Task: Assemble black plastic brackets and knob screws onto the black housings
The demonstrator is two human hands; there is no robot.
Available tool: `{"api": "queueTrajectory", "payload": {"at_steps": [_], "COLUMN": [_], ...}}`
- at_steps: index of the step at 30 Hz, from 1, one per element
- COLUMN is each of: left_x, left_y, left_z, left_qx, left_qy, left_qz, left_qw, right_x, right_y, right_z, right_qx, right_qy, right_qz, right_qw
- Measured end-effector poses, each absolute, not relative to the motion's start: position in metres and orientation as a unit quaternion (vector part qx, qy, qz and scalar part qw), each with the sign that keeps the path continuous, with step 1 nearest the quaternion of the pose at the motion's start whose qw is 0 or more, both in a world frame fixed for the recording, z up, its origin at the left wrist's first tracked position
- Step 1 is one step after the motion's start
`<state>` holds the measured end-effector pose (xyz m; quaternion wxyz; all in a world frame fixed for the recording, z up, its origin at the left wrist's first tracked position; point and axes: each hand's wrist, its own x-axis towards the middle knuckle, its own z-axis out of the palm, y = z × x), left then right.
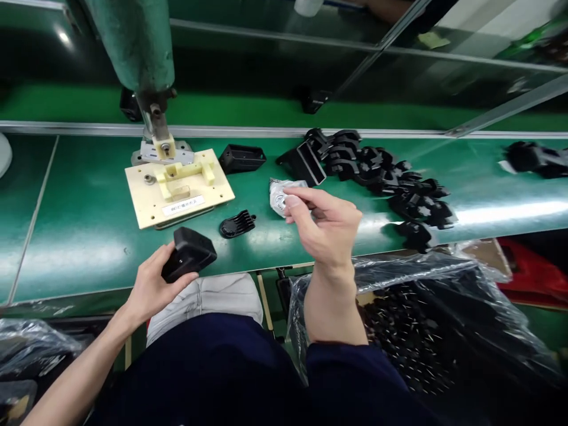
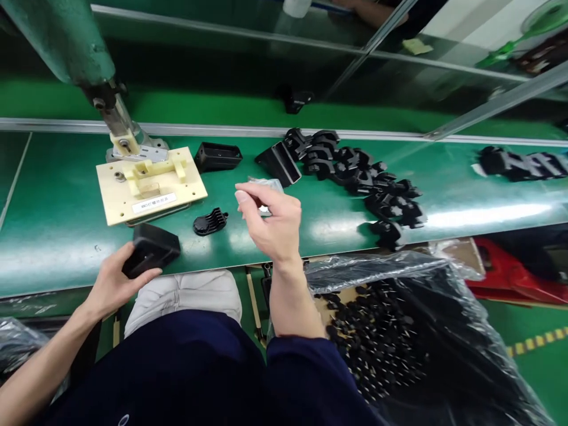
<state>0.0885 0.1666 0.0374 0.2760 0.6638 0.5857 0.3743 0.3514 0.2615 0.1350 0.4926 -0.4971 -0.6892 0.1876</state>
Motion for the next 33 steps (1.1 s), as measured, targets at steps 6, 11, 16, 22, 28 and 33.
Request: {"api": "queueTrajectory", "payload": {"at_steps": [6,11,16,22,28,33], "left_x": [0.099,0.113,0.123,0.114,0.087,0.077], "left_y": [0.162,0.162,0.155,0.133,0.123,0.136], "left_z": [0.063,0.067,0.065,0.055,0.075,0.081], "left_qx": [0.266,0.193,0.217,0.470,0.787,0.833], "left_qy": [0.462,0.445,0.488,0.587,0.454,0.465], "left_qz": [0.561,0.571,0.560,0.503,0.417,0.214], "left_qw": [0.633,0.662,0.634,0.427,0.029,0.209], "right_x": [0.320,0.279,0.256,0.269,0.293,0.291], "right_y": [0.214,0.181,0.167,0.176,0.194,0.193], "right_z": [0.088,0.061,0.058,0.063,0.067,0.069], "right_qx": [-0.461,-0.383,-0.419,-0.456,-0.418,-0.343], "right_qy": [-0.627,-0.662,-0.685,-0.656,-0.725,-0.745], "right_qz": [0.424,0.532,0.470,0.456,0.438,0.517], "right_qw": [0.463,0.365,0.367,0.392,0.329,0.247]}}
